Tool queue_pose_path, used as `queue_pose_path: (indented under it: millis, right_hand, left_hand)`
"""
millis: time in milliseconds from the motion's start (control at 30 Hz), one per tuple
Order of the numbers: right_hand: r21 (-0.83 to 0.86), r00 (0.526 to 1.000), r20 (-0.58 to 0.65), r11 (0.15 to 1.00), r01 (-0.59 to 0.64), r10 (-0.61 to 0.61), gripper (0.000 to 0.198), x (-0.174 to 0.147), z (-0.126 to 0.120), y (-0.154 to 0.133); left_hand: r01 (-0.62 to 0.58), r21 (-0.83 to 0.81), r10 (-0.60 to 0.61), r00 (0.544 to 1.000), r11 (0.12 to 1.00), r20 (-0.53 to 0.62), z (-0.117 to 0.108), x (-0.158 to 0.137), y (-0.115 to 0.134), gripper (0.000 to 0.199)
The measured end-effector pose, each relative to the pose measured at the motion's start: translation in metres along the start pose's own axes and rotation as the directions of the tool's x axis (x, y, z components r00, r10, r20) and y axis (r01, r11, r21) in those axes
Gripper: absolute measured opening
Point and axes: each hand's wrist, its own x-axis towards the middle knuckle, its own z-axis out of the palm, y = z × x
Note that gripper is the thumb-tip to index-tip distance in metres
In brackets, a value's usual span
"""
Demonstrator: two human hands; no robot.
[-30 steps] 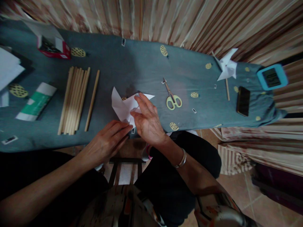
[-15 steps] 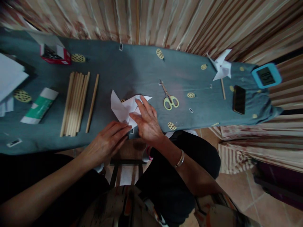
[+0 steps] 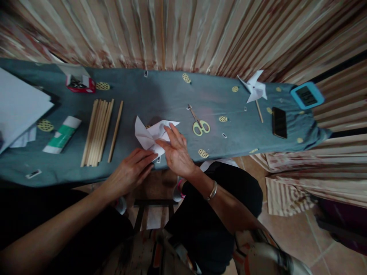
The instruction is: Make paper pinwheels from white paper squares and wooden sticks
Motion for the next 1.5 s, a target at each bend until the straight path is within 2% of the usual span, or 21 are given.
queue_pose_path:
  millis: [167, 367, 800, 1067, 1333, 1500]
  right_hand:
    - [-0.036, 1.000, 0.016, 0.999, -0.021, 0.021, 0.040, 0.002, -0.002, 0.000]
    - [-0.081, 0.999, 0.051, 0.997, 0.009, -0.005, 0.038, 0.005, 0.000, -0.001]
    - [-0.099, 1.000, -0.021, 0.995, 0.015, -0.017, 0.036, 0.007, 0.007, 0.003]
    - [-0.130, 1.000, 0.024, 0.991, 0.020, -0.017, 0.034, 0.006, 0.010, -0.003]
    - [-0.100, 0.996, 0.088, 0.995, 0.003, 0.005, 0.036, 0.007, 0.009, -0.015]
    - [-0.106, 0.999, 0.051, 0.994, 0.001, 0.004, 0.032, 0.012, 0.005, -0.010]
  left_hand:
    - [0.003, 0.011, -0.003, 1.000, 1.000, 0.017, 0.000, 0.000, 0.000, 0.024]
    - [-0.022, 0.012, 0.022, 1.000, 1.000, -0.007, 0.001, -0.001, -0.001, 0.025]
    - [0.004, -0.006, -0.003, 1.000, 1.000, 0.024, 0.000, -0.003, 0.000, 0.028]
    - [-0.010, 0.044, 0.009, 1.000, 0.999, 0.023, -0.002, -0.003, 0.002, 0.027]
    - [-0.004, 0.080, -0.002, 0.998, 0.997, 0.069, -0.005, -0.001, 0.003, 0.027]
    - [-0.019, 0.121, 0.011, 0.998, 0.993, 0.065, -0.006, 0.000, 0.003, 0.025]
